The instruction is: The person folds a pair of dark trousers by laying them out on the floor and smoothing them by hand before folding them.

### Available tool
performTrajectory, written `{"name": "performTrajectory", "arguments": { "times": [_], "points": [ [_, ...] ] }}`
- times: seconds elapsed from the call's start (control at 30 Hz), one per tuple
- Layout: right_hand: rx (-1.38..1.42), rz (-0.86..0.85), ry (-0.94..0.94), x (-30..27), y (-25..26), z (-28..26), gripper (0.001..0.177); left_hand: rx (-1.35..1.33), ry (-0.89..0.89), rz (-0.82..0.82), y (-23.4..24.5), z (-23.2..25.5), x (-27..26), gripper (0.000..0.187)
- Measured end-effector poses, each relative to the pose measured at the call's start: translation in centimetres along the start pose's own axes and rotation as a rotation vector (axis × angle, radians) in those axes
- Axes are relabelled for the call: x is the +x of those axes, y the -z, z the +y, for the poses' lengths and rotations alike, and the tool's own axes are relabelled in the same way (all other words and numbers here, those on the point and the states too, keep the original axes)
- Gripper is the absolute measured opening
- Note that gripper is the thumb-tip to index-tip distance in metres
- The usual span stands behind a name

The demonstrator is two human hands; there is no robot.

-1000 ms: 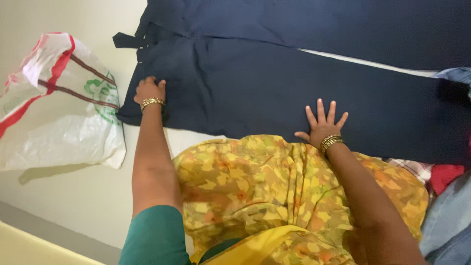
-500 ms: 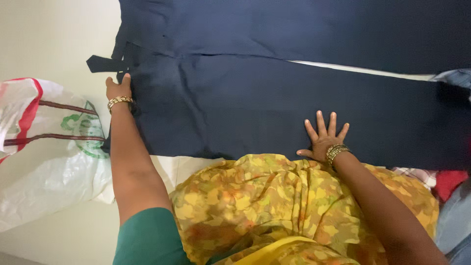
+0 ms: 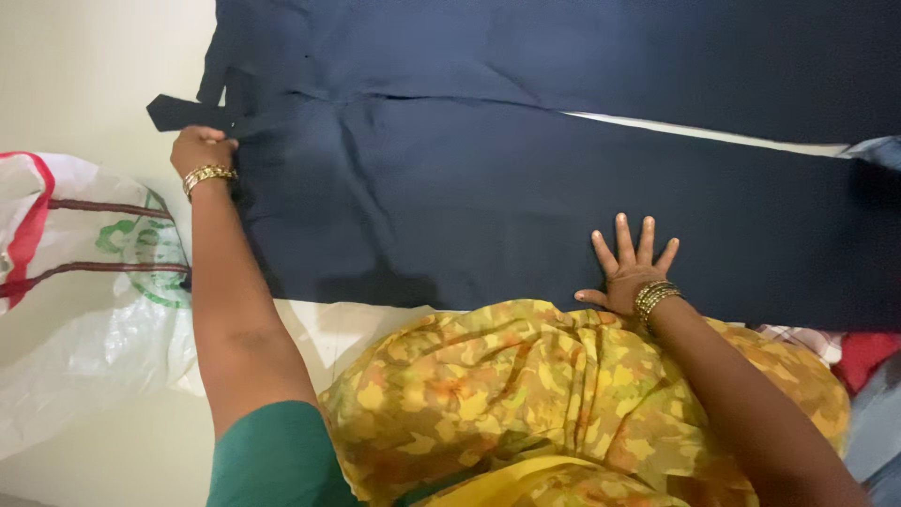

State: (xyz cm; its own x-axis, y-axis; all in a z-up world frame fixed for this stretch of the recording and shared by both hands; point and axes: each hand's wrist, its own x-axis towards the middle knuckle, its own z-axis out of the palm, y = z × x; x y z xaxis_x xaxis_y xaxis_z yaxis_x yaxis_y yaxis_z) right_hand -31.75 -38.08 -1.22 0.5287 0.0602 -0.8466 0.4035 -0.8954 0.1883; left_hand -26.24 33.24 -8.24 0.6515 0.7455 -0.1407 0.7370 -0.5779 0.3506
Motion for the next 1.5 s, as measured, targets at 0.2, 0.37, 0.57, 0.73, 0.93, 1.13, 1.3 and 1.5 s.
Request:
{"name": "performTrajectory", "arguments": {
  "times": [0.2,0.37,0.57,0.73,0.93,1.13,1.3,1.5],
  "points": [
    [-0.011,-0.008,0.0,0.0,0.0,0.1,0.122,-0.089,-0.111,0.054,-1.8,-0.3,0.2,0.052],
    [-0.027,-0.019,-0.015,0.4,-0.3,0.1,0.124,-0.054,0.032,-0.012,0.1,2.5,-1.4,0.075],
    [-0.013,0.016,0.004,0.3,-0.7,0.3,0.123,-0.002,-0.337,0.254,-1.2,0.2,-0.3,0.038],
    [-0.038,0.01,-0.013,0.5,-0.7,0.1,0.123,-0.047,-0.669,0.248,-1.2,-1.1,0.5,0.036],
    [-0.025,-0.005,0.001,0.0,-0.2,0.1,0.121,-0.039,-0.511,0.261,-1.9,-0.4,0.3,0.075],
    [-0.028,-0.012,-0.016,-0.2,0.1,-0.3,0.122,-0.017,-0.113,-0.13,-0.9,0.3,0.8,0.052],
    [-0.019,0.021,0.015,-0.3,-0.2,0.1,0.121,-0.932,0.034,-0.347,3.0,-0.9,0.9,0.046],
    [-0.002,0.01,0.009,-0.4,0.1,0.1,0.122,-0.4,-0.002,-0.012,3.6,-1.5,1.8,0.042]
  ]
}}
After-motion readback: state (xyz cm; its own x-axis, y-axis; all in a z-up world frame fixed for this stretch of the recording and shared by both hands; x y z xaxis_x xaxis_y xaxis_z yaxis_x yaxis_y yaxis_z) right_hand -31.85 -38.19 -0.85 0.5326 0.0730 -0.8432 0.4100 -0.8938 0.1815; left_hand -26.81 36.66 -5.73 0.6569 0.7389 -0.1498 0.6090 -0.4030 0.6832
